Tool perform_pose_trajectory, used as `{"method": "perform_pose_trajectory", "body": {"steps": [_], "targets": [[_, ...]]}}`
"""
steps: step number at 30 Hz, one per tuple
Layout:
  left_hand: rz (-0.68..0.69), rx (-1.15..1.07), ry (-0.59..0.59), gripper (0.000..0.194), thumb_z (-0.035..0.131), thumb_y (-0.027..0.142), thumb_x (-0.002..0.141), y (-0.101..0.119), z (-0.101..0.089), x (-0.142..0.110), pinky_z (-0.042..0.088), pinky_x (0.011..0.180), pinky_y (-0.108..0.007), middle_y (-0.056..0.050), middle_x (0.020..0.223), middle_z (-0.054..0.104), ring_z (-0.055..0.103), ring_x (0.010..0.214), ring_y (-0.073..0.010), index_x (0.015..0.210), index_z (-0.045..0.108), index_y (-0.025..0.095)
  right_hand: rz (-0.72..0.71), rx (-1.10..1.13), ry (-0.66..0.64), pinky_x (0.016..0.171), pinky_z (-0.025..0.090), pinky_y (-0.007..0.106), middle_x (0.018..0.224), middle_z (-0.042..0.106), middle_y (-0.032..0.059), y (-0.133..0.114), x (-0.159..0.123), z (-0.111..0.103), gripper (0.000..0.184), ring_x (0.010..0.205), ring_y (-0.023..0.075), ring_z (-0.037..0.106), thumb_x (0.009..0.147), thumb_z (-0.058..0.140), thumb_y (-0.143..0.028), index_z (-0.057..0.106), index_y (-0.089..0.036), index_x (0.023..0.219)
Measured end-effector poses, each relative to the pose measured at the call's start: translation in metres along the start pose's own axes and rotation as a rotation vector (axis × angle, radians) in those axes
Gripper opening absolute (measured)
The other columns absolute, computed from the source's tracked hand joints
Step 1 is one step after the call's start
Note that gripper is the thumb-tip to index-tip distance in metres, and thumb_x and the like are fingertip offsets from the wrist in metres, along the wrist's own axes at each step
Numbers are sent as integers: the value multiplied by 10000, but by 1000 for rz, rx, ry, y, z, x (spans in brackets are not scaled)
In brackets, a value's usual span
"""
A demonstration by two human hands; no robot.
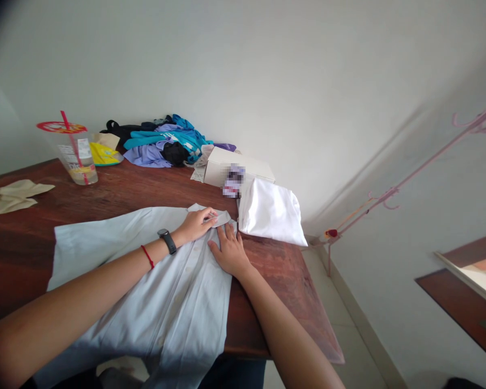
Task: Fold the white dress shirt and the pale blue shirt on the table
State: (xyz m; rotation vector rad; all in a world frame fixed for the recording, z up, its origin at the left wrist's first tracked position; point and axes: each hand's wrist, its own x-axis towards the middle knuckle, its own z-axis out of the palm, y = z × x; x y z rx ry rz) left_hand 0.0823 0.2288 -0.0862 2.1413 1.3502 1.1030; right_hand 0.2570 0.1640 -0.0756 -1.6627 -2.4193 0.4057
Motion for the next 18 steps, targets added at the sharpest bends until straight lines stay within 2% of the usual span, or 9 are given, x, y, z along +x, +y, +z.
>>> {"method": "perform_pose_trajectory", "body": {"steps": [6, 10, 18], "targets": [[17, -21, -27, 227, 650, 393, 934, -3, 0, 0, 556, 904, -332, -31, 1144, 771, 728, 1081, -234, 1112, 652, 252, 18, 25, -5, 1255, 149, 551, 1716, 149, 197, 2, 1, 2, 706, 1600, 310, 95, 1047, 410, -465, 218, -136, 1641], [31, -25, -45, 289, 677, 431, 918, -3, -1, 0, 553, 930, -344, -31, 1195, 761, 721, 1113, -249, 1146, 649, 256, 25, 25, 7, 1255, 161, 541, 1714, 150, 195, 3, 1, 3, 709, 1601, 314, 81, 1040, 418, -479, 238, -129, 1631], [51, -24, -69, 468, 780, 461, 843, -2, -4, -1, 536, 955, -371, -48, 1210, 758, 719, 1126, -275, 1230, 622, 249, -9, 47, 137, 1232, 290, 437, 1583, 386, 192, 4, 1, 2, 518, 1497, 295, 350, 1016, 484, -396, 511, -131, 1460]]}}
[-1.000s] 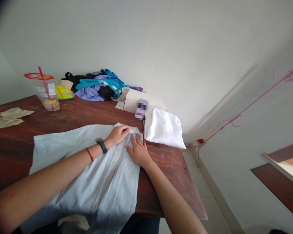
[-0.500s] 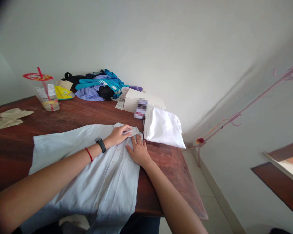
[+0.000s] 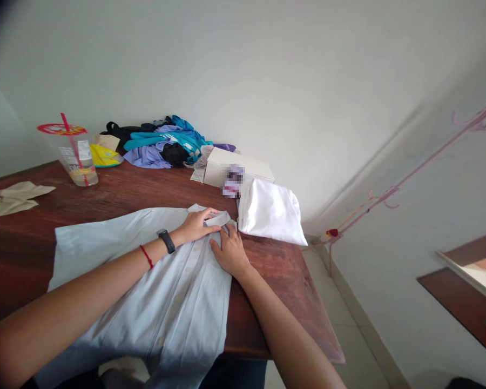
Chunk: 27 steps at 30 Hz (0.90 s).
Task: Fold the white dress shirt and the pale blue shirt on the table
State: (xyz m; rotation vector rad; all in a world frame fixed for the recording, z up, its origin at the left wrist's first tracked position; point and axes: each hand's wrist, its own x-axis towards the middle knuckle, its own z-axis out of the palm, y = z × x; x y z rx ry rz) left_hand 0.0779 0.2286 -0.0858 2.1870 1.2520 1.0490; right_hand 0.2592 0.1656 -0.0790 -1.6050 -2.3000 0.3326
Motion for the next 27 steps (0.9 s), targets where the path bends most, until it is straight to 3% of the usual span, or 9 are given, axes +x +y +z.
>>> {"method": "perform_pose_trajectory", "body": {"steps": [6, 13, 21, 27], "targets": [[1, 4, -4, 543, 827, 487, 804, -4, 1, 1, 524, 989, -385, -69, 1206, 761, 716, 1134, -284, 1239, 617, 239, -26, -24, 72, 1156, 387, 367, 1373, 551, 159, 3, 0, 0, 392, 1281, 265, 551, 1014, 454, -282, 642, -149, 1331], [-16, 10, -3, 547, 838, 450, 802, -6, 3, 2, 521, 988, -401, -76, 1197, 764, 720, 1122, -289, 1247, 613, 228, -10, 21, 133, 1087, 434, 372, 1249, 613, 109, 6, 1, 0, 337, 1169, 257, 606, 986, 537, -284, 710, -211, 1266], [-34, 14, -8, 527, 859, 366, 779, -6, 3, 2, 532, 967, -398, -67, 1185, 767, 718, 1118, -295, 1235, 630, 238, -24, 91, 175, 1018, 458, 381, 1121, 659, 102, 8, 3, 1, 215, 1071, 255, 640, 956, 602, -235, 736, -180, 1115], [-33, 6, 4, 378, 748, 345, 884, -5, 4, 2, 525, 987, -379, -48, 1211, 762, 712, 1135, -270, 1237, 646, 254, -47, 90, 178, 1008, 463, 393, 1163, 628, 106, 7, 2, 1, 205, 1077, 257, 632, 946, 620, -240, 717, -191, 1119]]}}
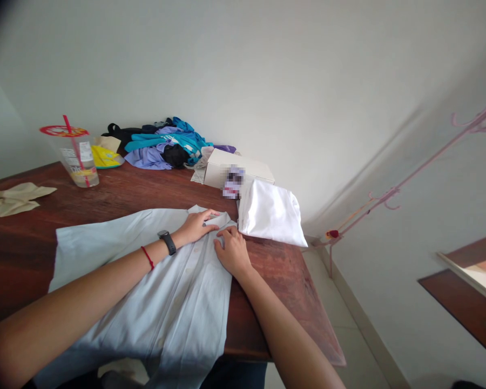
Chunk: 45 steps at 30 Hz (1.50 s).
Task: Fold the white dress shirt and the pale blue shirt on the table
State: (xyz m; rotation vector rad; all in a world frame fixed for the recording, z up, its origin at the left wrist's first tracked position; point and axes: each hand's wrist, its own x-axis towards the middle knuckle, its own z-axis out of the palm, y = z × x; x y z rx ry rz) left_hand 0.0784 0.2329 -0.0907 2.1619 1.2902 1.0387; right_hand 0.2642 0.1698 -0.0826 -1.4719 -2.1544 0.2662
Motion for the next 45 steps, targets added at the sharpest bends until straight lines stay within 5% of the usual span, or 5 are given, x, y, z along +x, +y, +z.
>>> {"method": "perform_pose_trajectory", "body": {"steps": [8, 16, 22, 40, 45], "targets": [[-3, 11, 15, 258, 583, 349, 986, 0, 0, 1, 520, 969, -350, -29, 1117, 784, 731, 1054, -237, 1210, 678, 260, -51, -19, -3, 979, 443, 421, 1100, 650, 89, -9, -2, -2, 130, 1092, 274, 603, 936, 663, -249, 717, -216, 1049], [-9, 22, 9, 313, 628, 394, 959, -1, 0, 0, 532, 945, -367, -52, 1176, 774, 728, 1079, -266, 1224, 677, 236, -225, 200, -81, 753, 457, 296, 856, 631, 20, -15, -3, -2, 85, 781, 168, 598, 904, 643, -128, 689, -193, 874], [82, 39, -70, 572, 808, 398, 817, -2, -4, 0, 475, 1066, -380, -18, 1343, 713, 684, 1195, -274, 1351, 633, 292, -200, 307, -86, 744, 460, 293, 870, 654, 19, -9, -1, -1, 70, 773, 162, 596, 894, 649, -155, 696, -199, 867], [121, 121, -92, 258, 618, 375, 977, -5, 2, -1, 397, 1121, -450, -22, 1239, 759, 661, 1196, -278, 1186, 750, 303, -166, 320, -101, 727, 486, 281, 858, 679, 16, -5, -1, 0, 72, 754, 155, 608, 901, 636, -209, 707, -204, 892], [134, 152, -90, 321, 677, 363, 941, -3, 2, -3, 408, 1104, -465, -55, 1284, 722, 624, 1239, -305, 1253, 717, 300, -170, 333, -95, 731, 488, 280, 872, 684, 21, -5, -1, 0, 76, 763, 155, 617, 899, 630, -201, 704, -201, 884]]}}
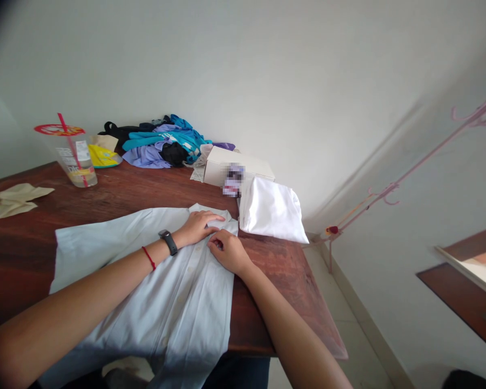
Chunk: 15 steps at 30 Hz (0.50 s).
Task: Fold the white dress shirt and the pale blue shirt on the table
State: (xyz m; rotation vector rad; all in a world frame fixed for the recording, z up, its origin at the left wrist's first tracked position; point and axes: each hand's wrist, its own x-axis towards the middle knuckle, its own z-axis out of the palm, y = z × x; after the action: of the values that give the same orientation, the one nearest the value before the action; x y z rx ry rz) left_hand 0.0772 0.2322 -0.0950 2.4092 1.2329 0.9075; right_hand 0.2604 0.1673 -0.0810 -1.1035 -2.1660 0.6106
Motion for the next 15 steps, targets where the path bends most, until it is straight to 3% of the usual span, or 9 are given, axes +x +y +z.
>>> {"method": "perform_pose_trajectory", "body": {"steps": [6, 15], "targets": [[16, 27, 12, 458, 689, 342, 941, 2, -3, -1, 415, 1099, -462, -81, 1410, 640, 578, 1303, -305, 1385, 598, 277, -16, 4, 10, 725, 475, 282, 862, 675, 20, 1, 1, 1, 76, 754, 155, 607, 899, 632, -201, 705, -195, 879], [-12, 113, 34, 405, 514, 314, 1024, 22, -4, -10, 410, 1106, -506, -136, 1393, 617, 561, 1301, -316, 1411, 525, 198, -5, 4, 17, 699, 457, 271, 832, 680, 13, 3, 3, 4, 78, 719, 147, 596, 877, 637, -167, 705, -190, 846]]}}
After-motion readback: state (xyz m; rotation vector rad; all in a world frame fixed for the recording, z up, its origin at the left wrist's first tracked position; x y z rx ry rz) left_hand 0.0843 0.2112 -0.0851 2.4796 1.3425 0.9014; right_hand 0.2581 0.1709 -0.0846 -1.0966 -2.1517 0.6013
